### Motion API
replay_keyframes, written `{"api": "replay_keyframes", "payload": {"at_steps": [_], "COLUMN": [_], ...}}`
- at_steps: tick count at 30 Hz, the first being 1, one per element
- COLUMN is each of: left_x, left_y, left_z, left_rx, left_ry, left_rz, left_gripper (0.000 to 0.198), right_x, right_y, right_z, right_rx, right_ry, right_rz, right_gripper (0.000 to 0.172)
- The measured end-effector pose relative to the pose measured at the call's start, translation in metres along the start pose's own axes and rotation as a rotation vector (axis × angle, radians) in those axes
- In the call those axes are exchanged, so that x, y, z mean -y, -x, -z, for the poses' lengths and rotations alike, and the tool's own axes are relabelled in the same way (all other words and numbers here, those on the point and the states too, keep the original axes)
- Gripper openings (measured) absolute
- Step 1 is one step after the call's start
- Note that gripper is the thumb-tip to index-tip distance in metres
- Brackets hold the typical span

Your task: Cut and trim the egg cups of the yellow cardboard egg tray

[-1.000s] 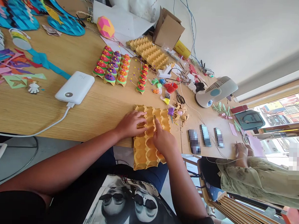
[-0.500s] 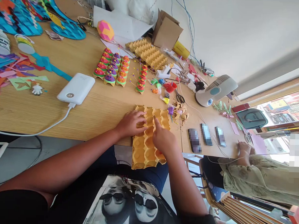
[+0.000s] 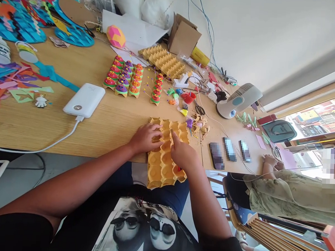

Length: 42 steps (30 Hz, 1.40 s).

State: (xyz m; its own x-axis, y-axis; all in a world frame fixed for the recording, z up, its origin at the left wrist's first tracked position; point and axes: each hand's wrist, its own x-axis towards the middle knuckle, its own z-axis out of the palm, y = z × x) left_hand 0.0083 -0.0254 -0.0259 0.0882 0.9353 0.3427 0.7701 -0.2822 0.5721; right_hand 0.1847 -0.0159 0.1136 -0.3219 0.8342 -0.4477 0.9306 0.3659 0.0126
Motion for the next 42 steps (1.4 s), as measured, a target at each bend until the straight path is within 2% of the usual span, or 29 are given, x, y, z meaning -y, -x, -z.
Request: {"api": "replay_keyframes", "payload": {"at_steps": [12,24,42], "left_x": [0.000,-0.004,-0.002], "left_y": [-0.001,0.000,0.000], "left_z": [-0.001,0.002,0.001], "left_rx": [-0.003,0.004,-0.004], "left_ry": [0.012,0.018,0.021], "left_rz": [0.011,0.020,-0.001], "left_gripper": [0.027,0.028,0.029], "right_x": [0.005,0.000,0.001], "right_y": [0.001,0.000,0.001], "right_z": [-0.006,0.006,0.010], "right_rx": [0.020,0.041,0.053], "right_ry": [0.016,0.006,0.030], "right_rz": [-0.025,0.007,0.008], "right_gripper": [0.070,0.068,0.067]}}
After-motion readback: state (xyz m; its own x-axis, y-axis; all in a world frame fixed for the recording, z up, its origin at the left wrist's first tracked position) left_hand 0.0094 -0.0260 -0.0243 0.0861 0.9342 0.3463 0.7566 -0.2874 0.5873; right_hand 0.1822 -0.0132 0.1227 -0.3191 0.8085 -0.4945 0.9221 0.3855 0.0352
